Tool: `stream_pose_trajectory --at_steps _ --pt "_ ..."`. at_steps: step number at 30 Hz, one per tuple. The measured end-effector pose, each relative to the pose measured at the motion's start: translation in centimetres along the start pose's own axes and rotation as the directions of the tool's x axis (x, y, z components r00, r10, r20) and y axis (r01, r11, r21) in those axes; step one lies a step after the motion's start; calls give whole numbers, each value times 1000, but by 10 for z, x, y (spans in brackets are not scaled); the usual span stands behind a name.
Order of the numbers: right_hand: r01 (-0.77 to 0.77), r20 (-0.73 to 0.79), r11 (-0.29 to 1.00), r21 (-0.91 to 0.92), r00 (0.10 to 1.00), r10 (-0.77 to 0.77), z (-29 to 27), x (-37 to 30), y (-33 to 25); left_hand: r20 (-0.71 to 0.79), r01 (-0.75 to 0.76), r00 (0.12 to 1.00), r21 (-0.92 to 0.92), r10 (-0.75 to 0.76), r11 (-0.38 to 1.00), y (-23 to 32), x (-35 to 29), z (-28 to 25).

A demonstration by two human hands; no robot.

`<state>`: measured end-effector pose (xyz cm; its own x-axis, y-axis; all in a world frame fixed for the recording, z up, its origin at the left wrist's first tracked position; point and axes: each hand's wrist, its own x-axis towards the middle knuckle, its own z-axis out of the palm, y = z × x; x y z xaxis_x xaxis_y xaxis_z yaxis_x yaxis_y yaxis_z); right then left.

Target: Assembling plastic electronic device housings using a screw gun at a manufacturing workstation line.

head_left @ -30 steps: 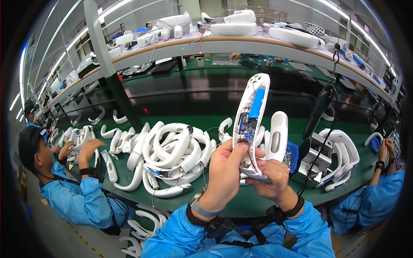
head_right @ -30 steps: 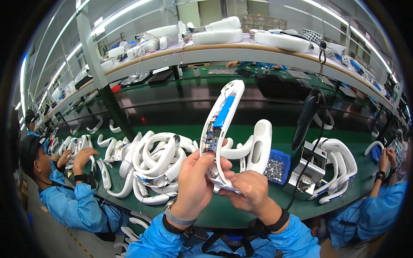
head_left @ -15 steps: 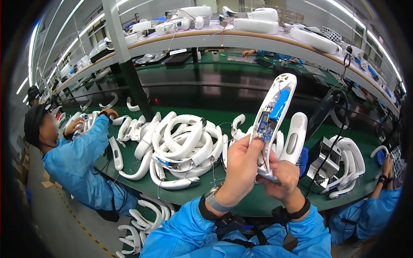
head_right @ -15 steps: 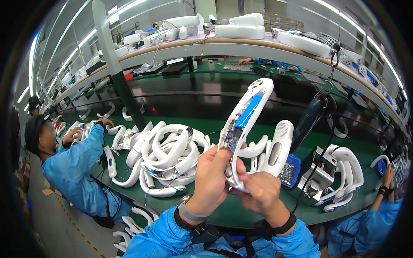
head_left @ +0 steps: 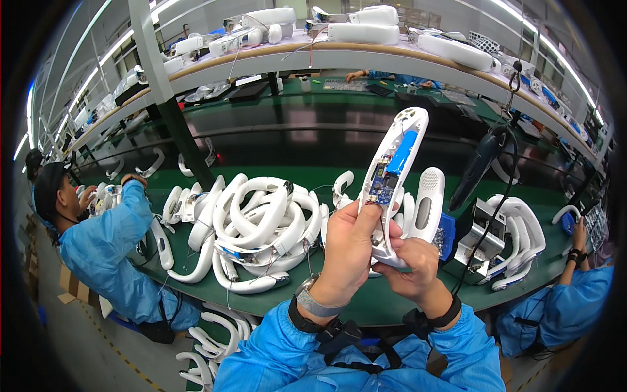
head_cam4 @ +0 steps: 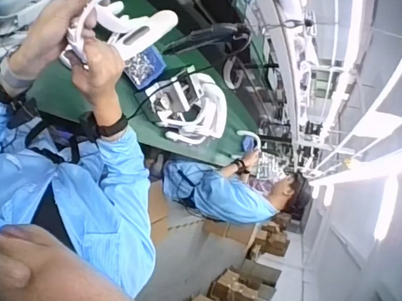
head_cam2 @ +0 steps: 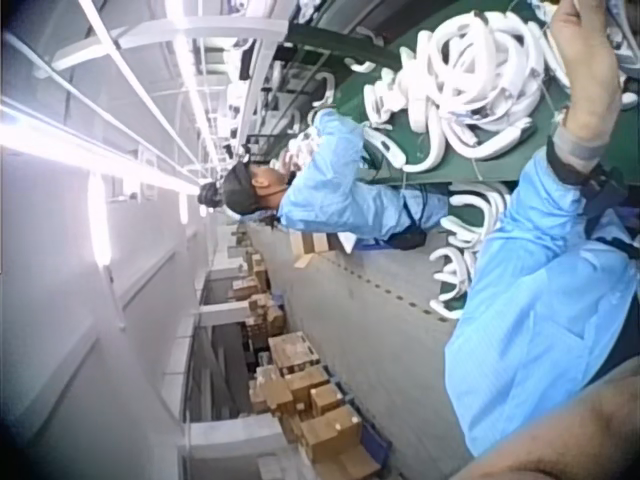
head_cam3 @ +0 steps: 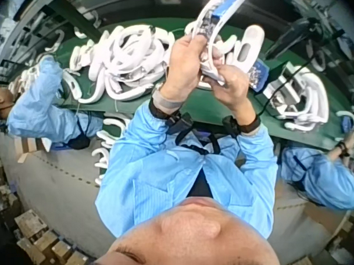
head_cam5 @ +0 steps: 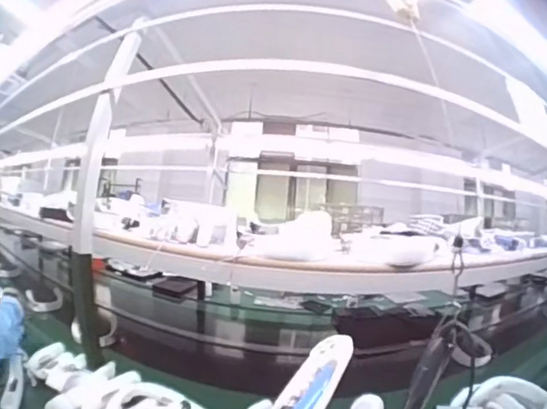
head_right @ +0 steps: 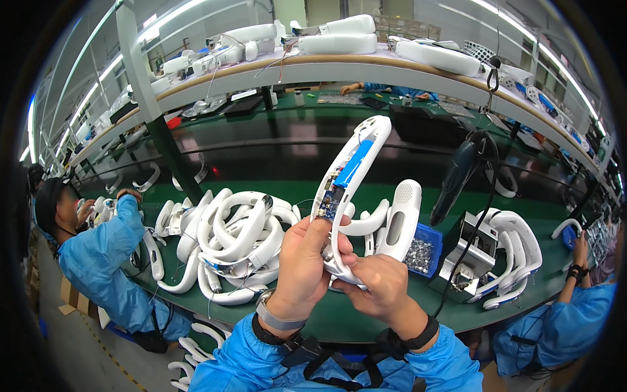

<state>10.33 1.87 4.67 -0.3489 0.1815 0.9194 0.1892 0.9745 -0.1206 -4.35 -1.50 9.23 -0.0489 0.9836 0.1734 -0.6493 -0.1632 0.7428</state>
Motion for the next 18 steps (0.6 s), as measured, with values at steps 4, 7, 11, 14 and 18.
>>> stream_pose_trajectory --at_steps 4,7,11,14,18 --pt "-46 2 998 42 999 46 -2 -5 6 -24 14 1000 44 -13 999 6 -1 10" --pt "-176 -23 973 152 983 181 0 -17 9 -24 -15 1000 63 17 998 8 -5 16" --pt "-236 23 953 192 972 236 2 -10 8 -47 -54 997 64 57 997 0 0 11" --pt "-130 -3 979 158 991 133 6 1 7 -8 -166 986 29 166 986 -7 4 0" --pt "-127 94 988 92 989 118 8 15 12 -52 -155 987 -22 154 988 -5 13 -11"
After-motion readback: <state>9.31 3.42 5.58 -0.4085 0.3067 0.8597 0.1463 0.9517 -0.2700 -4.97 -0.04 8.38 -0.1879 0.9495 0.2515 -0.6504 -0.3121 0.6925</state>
